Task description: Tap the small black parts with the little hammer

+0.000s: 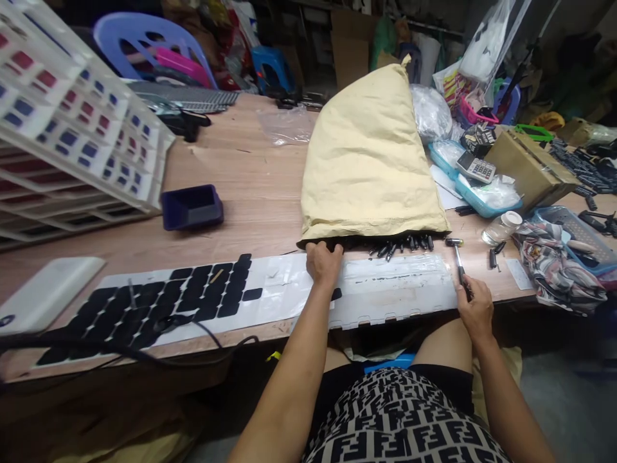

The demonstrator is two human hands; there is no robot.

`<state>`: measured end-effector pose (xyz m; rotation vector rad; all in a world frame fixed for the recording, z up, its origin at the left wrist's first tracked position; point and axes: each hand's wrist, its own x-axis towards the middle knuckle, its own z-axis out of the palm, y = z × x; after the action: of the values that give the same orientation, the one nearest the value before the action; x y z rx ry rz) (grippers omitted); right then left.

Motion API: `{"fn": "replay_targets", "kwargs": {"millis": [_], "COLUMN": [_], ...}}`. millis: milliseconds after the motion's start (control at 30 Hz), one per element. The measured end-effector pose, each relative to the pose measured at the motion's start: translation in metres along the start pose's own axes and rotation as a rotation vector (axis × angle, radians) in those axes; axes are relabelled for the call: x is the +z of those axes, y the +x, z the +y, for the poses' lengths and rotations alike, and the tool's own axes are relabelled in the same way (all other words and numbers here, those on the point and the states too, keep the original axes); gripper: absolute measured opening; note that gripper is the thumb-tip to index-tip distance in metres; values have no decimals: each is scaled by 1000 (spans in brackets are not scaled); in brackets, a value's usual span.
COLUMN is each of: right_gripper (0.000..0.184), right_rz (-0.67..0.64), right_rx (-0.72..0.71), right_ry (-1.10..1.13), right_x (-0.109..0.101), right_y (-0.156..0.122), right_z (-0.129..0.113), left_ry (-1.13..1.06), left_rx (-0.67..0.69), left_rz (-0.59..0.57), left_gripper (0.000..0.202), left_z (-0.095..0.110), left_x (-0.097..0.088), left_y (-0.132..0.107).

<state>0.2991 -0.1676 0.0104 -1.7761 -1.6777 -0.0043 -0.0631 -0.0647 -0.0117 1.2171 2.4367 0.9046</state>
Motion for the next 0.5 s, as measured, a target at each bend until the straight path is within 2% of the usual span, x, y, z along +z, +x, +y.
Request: {"fn": "replay_targets", "kwargs": {"millis": [100,233,300,367,433,500], "right_gripper": [40,49,46,38,32,30], "right_rz": [-10,-128,-214,-283,-330,-315], "right_rx": [76,246,296,336,389,411], "right_ry": [-68,-161,-205,-219,-175,-94], "right_x": [8,10,9,8,6,3], "right_y": [4,13,23,34,40,38], "right_z": [9,11,11,12,14,13], "left_ry": [13,-30,-80,-135,-156,-154], "left_rx": [4,73,208,416,597,669], "left_rz": [-38,5,-82,-237,-355,-406], "left_gripper": [17,19,18,16,13,12], "left_z": [-9,-19,-16,-5,9,22], "left_x": [-3,-16,-17,-9,5,22], "left_y": [-3,-44,-69,-90,-100,-101]}}
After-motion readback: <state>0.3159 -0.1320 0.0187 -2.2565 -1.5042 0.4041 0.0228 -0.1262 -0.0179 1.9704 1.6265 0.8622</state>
